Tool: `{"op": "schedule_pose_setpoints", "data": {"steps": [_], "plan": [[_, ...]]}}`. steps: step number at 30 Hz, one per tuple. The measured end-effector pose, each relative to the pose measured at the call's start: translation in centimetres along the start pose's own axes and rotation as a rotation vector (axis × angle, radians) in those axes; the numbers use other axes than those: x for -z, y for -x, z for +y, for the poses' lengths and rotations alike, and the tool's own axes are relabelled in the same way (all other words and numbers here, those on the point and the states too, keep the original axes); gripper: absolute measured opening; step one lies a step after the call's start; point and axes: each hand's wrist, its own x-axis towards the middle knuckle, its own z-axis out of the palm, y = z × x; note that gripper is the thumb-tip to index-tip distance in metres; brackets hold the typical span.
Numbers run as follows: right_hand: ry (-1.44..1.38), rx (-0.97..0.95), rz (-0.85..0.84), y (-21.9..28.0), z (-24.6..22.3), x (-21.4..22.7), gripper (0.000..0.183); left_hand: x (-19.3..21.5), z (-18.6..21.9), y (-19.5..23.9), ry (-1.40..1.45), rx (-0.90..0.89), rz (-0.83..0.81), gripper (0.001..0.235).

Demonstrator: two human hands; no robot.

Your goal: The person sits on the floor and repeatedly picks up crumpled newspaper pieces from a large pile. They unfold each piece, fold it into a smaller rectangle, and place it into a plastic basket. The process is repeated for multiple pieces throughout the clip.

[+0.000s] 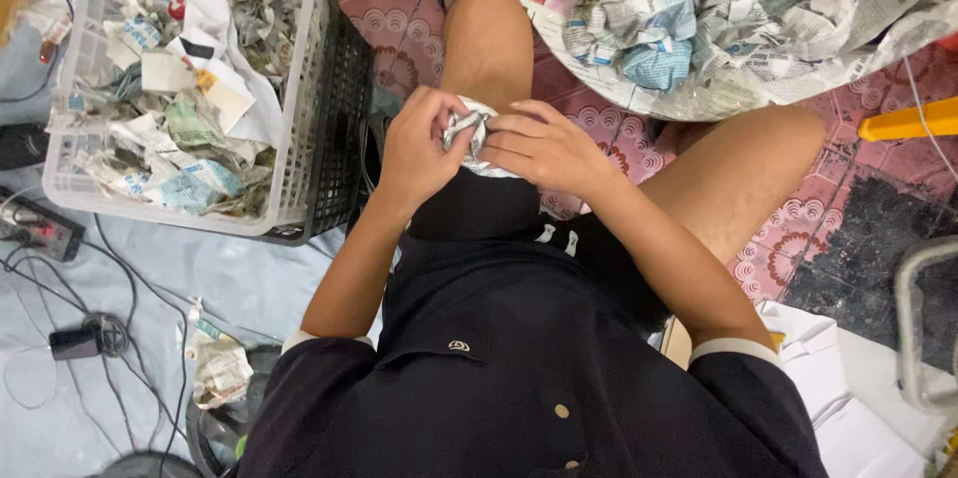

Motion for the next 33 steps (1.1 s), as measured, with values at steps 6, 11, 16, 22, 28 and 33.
{"op": "schedule_pose_setpoints", "data": {"steps": [6,11,16,22,28,33], "plan": [[-0.149,0.019,-0.01,-0.3,1.3,-1.0,0.013,1.5,-0.6,0.6,-0.258,-0.559,-0.153,0.029],[-0.281,0.027,-0.01,-0.7,1.1,-0.4,0.029,1.6,-2.1,0.2,-0.362,-0.59,-0.265,0.025],[-0.223,0.077,-0.035,-0.6,1.9,0.1,0.039,1.6,-2.6,-0.7,-0.353,-0.588,-0.328,0.023],[-0.348,-0.02,0.001,0.4,3.8,-1.4,0.018,1.1,-2.4,-2.6,-0.156,-0.509,-0.398,0.023],[-0.598,-0.093,-0.041,0.2,4.6,-0.6,0.021,0.6,-2.2,-4.1,-0.018,-0.441,-0.468,0.022],[-0.67,-0.219,-0.038,1.3,6.3,1.8,0.03,-1.3,-2.1,-5.2,0.03,-0.452,-0.308,0.029]]}}
